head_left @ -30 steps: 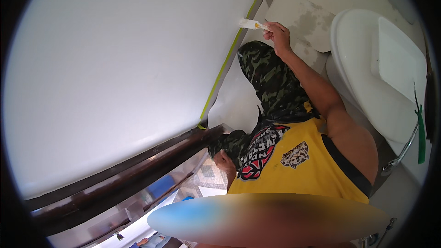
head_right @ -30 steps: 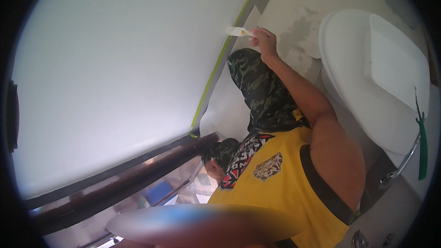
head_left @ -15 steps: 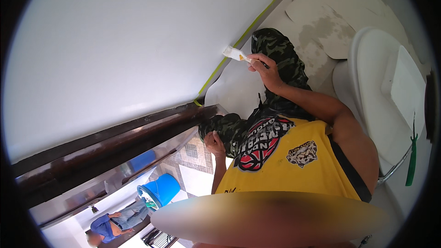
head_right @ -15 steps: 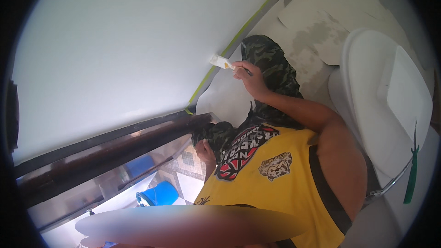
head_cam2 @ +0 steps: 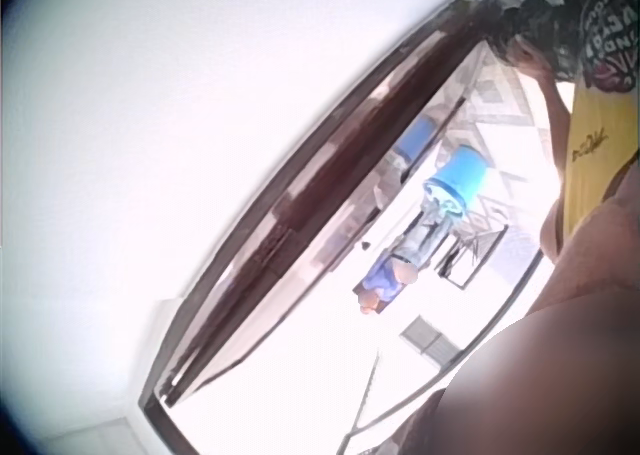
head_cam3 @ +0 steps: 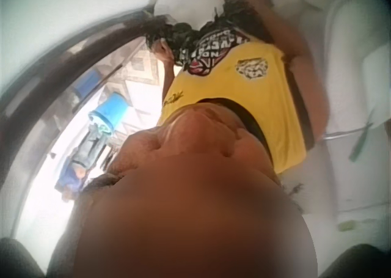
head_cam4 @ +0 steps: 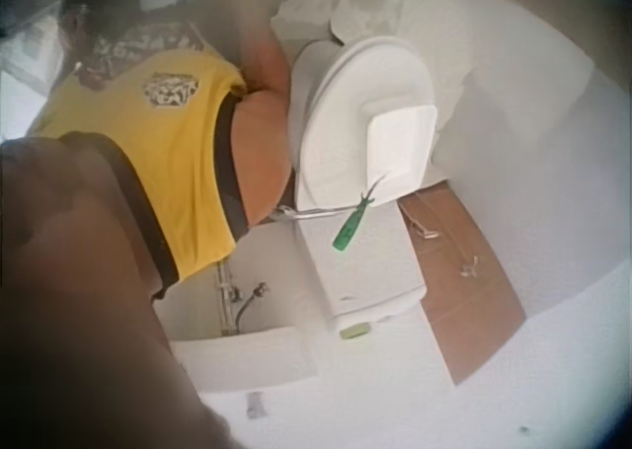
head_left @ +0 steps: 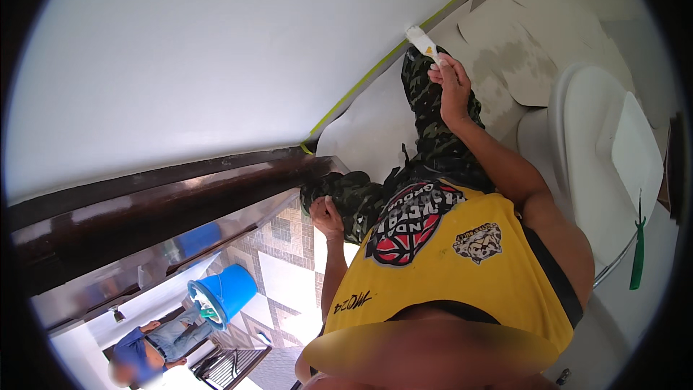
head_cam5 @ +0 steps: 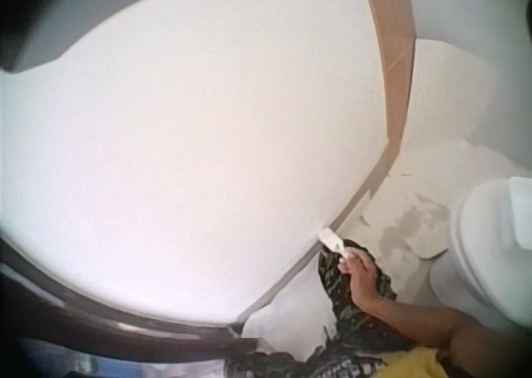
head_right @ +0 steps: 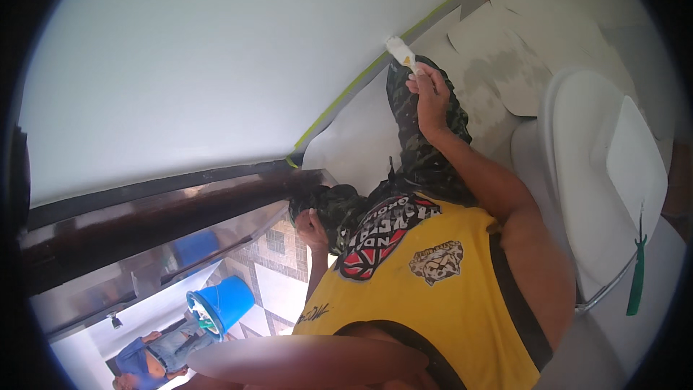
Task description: The person paints a wall white using a small brush along the taped edge and a roller for larger areas. They repeatedly dip the brush into a paint tray and apply paint to the wall near a toilet and tiled section.
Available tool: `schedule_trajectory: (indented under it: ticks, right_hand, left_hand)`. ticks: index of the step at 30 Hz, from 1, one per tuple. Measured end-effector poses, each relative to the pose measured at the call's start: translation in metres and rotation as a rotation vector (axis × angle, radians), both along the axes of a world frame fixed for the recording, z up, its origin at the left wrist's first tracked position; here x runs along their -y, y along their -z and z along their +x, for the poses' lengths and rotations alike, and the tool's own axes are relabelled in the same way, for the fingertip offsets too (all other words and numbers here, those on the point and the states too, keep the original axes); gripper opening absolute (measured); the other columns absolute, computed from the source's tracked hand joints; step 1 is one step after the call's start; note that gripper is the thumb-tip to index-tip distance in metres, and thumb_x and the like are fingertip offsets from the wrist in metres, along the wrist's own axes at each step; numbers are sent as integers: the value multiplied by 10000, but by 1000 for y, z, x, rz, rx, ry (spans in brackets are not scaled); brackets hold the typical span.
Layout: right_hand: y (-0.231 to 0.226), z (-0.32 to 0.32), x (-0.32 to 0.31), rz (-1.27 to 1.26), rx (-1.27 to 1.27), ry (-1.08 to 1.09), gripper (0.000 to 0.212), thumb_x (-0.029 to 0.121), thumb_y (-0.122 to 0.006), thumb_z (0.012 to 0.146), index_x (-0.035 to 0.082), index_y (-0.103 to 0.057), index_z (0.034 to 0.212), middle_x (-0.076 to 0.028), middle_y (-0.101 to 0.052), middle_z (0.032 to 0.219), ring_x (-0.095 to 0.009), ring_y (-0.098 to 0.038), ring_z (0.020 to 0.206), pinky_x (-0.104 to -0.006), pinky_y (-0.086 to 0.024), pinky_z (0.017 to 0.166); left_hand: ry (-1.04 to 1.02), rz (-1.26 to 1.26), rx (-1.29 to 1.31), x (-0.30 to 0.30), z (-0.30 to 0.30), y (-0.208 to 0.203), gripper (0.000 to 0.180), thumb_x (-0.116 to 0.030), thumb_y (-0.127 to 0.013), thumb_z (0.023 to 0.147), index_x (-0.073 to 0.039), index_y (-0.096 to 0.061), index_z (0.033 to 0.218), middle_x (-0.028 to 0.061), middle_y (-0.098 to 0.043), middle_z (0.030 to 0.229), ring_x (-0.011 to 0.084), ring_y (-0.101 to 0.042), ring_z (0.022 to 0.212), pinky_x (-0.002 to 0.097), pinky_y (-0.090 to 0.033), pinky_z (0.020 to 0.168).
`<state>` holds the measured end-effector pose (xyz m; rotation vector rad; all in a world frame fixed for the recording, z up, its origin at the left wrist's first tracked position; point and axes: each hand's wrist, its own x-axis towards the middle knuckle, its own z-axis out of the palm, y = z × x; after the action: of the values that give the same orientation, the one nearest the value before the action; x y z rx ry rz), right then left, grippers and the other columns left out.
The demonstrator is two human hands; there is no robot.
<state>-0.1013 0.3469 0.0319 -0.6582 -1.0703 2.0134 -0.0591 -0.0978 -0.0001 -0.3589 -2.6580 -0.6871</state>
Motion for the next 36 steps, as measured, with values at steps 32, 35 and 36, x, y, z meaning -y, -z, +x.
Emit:
schedule_trajectory:
  ticks: [32, 35, 36]
  right_hand:
    - [-22, -20, 125, 1611, -134, -904, 424, -57, -650, 813, 25, -647, 1229, -210, -575, 1185, -392, -604, 1095, -446, -519, 939]
    - [-22, -23, 117, 1692, 24, -766, 414, -57, -636, 822, 25, -650, 1227, -210, -576, 1190, -393, -604, 1091, -451, -518, 948]
    - [-23, -20, 113, 1718, 80, -691, 409, -55, -631, 825, 25, -650, 1227, -210, -577, 1192, -394, -605, 1088, -452, -517, 951]
  left_hand:
    - [-105, 131, 36, -4, -9, -15, 155, -192, -719, 873, -45, -711, 825, 119, -713, 899, 352, -668, 881, 448, -525, 820]
    - [-99, 142, 61, -3, -9, -15, 154, -183, -721, 881, -33, -724, 846, 143, -722, 916, 368, -675, 903, 452, -532, 825]
    - [-98, 140, 69, -2, -9, -15, 153, -178, -721, 886, -28, -730, 857, 155, -726, 925, 375, -679, 914, 453, -535, 828]
